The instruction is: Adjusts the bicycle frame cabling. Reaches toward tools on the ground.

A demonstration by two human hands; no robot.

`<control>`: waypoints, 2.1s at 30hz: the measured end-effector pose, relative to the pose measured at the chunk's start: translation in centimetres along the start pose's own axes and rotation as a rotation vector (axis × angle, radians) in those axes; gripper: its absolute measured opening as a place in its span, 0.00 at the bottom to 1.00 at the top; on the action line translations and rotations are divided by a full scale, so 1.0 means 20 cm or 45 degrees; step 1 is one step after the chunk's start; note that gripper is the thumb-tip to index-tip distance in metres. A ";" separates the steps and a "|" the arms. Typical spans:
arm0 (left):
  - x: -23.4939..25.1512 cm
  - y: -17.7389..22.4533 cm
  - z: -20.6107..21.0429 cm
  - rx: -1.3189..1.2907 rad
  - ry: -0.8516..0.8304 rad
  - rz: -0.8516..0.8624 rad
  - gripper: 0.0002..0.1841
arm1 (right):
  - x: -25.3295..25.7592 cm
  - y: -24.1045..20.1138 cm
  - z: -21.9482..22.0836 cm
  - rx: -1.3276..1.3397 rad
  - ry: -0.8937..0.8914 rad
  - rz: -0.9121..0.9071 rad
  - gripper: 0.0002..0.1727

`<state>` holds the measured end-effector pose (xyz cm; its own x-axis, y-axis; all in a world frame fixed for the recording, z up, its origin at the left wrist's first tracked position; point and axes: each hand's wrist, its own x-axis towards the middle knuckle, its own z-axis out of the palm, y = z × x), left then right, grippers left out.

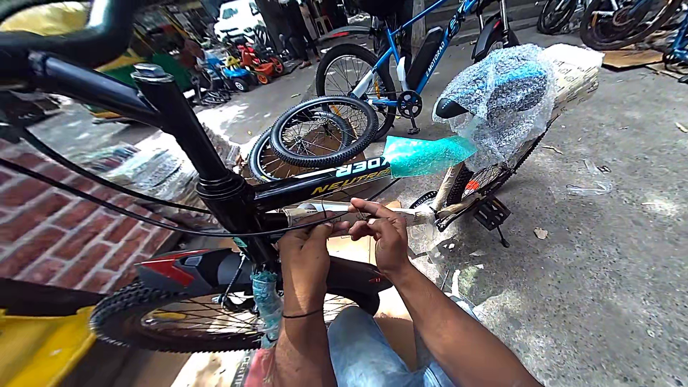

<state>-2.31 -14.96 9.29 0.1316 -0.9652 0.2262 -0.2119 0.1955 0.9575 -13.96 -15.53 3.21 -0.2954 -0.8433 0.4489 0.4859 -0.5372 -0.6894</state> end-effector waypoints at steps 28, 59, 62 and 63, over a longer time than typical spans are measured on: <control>0.09 -0.04 -0.06 0.021 -0.177 -0.281 0.08 | 0.16 0.02 -0.17 0.257 -0.439 0.411 0.37; 0.08 0.01 -0.01 0.019 -0.139 -0.277 0.08 | 0.10 0.08 -0.04 0.055 -0.175 -0.179 0.35; 0.08 -0.01 -0.01 -0.054 -0.114 -0.275 0.08 | 0.07 0.08 -0.01 -0.119 -0.064 -0.241 0.31; 0.08 -0.02 -0.01 -0.069 -0.104 -0.263 0.08 | 0.06 0.06 -0.01 -0.254 -0.036 -0.205 0.29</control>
<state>-1.81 -16.60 9.33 0.0873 -0.9961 0.0115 -0.1358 -0.0005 0.9907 -13.88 -17.10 2.78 -0.3318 -0.7473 0.5757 0.2617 -0.6592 -0.7049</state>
